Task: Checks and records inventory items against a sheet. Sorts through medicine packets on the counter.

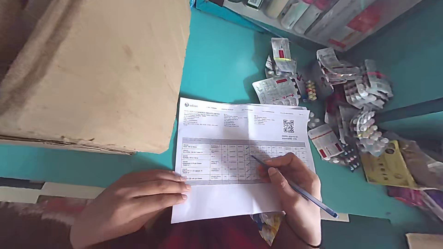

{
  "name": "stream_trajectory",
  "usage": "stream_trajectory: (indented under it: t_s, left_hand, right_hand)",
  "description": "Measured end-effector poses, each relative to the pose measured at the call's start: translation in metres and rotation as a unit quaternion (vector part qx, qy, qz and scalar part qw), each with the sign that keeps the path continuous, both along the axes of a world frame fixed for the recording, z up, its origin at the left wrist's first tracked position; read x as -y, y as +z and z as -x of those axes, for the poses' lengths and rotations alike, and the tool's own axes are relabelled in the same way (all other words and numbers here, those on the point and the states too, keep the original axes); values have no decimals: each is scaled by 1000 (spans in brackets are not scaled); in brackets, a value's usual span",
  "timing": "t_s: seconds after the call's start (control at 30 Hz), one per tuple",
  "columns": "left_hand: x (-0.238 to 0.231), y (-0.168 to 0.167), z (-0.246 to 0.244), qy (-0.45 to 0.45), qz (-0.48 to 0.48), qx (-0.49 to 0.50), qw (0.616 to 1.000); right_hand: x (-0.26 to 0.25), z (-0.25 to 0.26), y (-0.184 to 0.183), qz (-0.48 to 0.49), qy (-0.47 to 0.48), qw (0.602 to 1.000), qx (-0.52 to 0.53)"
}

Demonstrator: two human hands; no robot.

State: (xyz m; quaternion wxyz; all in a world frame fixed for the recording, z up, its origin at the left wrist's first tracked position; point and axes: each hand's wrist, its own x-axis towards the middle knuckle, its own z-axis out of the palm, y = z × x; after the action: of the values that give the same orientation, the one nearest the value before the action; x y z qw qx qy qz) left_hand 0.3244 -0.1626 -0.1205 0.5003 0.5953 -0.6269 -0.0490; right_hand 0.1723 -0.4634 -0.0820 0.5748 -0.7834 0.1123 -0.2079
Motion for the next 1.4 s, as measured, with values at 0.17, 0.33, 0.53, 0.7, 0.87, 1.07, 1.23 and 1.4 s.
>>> stream_trajectory:
  t_s: [0.17, 0.33, 0.53, 0.7, 0.87, 1.07, 1.23, 1.4]
  left_hand:
    - [-1, 0, 1, 9, -8, -17, 1000]
    - [-1, 3, 4, 28, -29, -23, 999]
    - [4, -1, 12, 81, -12, -19, 996]
    - [4, -1, 12, 68, -13, 2, 998]
    - [4, 0, 14, 65, -10, 5, 998]
    - [5, 0, 13, 61, 2, 9, 998]
    - [5, 0, 12, 55, 0, 13, 998]
    - [4, 0, 12, 51, 1, 6, 999]
  right_hand:
    - [-2, 9, 4, 34, 23, 999, 16]
    - [-3, 18, 3, 59, 25, 998, 0]
    - [-6, 23, 7, 97, 13, 995, -22]
    - [-14, 17, 7, 97, 9, 995, -32]
    - [-22, 11, 7, 76, -14, 996, -53]
    - [-19, 13, 9, 37, 2, 997, -63]
    - [-21, 10, 11, 51, -3, 995, -81]
    - [-20, 7, 14, 71, 1, 993, -94]
